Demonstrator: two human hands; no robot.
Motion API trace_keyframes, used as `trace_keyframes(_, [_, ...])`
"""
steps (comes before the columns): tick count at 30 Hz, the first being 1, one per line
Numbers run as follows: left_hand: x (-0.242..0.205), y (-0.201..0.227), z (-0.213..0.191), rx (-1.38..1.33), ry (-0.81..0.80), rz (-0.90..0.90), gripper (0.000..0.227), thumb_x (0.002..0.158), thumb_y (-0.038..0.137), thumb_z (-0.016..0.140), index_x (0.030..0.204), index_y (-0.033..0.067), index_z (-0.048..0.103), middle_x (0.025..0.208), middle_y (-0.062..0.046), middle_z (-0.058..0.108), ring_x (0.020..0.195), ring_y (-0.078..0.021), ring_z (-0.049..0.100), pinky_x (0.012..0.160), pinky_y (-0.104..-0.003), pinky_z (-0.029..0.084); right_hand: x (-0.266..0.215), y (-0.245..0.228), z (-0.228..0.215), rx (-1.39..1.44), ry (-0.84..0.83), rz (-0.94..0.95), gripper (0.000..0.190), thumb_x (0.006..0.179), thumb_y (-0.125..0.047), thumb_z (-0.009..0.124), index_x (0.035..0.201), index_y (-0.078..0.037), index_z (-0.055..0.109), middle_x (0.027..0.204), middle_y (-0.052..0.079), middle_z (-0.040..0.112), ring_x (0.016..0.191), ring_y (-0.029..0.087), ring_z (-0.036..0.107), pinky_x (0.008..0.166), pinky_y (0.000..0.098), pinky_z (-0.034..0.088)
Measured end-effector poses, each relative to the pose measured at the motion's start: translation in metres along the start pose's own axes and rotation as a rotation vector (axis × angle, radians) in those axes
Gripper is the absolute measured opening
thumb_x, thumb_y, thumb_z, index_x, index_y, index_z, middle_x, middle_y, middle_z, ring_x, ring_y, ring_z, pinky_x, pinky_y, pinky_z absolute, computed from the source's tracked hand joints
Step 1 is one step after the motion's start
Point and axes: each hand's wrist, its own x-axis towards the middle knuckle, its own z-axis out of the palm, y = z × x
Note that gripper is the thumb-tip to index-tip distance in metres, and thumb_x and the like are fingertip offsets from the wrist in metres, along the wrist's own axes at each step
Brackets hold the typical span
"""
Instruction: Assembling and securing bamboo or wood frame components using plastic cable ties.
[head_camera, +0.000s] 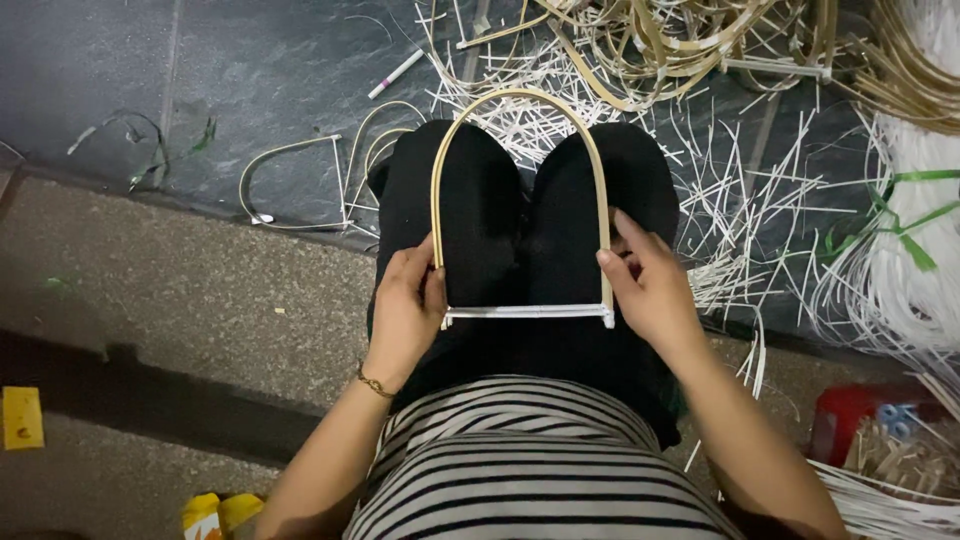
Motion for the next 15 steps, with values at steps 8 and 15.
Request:
trace_keyframes(8, [-0.002, -0.006, 0.003, 0.007, 0.025, 0.05, 0.043, 0.095, 0.003, 0.062, 0.139, 0.0037, 0.061, 0.099, -0.015, 0.064, 0.081, -0.0264, 0.064, 0.076, -0.036, 0.053, 0.006, 0.015, 0.001, 0.144, -0.095, 0.092, 0.046, 0.096, -0.018, 0.07, 0.139, -0.005, 0.061, 0.095, 0.006, 0.064, 0.08, 0.013, 0.061, 0.076, 0.028, 0.053])
trace_keyframes(15, [-0.002, -0.014, 0.003, 0.015, 0.068, 0.125, 0.043, 0.094, 0.002, 0.064, 0.138, 0.0043, 0.062, 0.098, -0.014, 0.064, 0.086, -0.027, 0.065, 0.078, -0.036, 0.054, 0.003, 0.023, -0.001, 0.381, -0.125, 0.178, 0.052, 0.096, -0.015, 0.069, 0.141, 0.002, 0.05, 0.108, 0.007, 0.072, 0.096, 0.012, 0.067, 0.086, 0.027, 0.054])
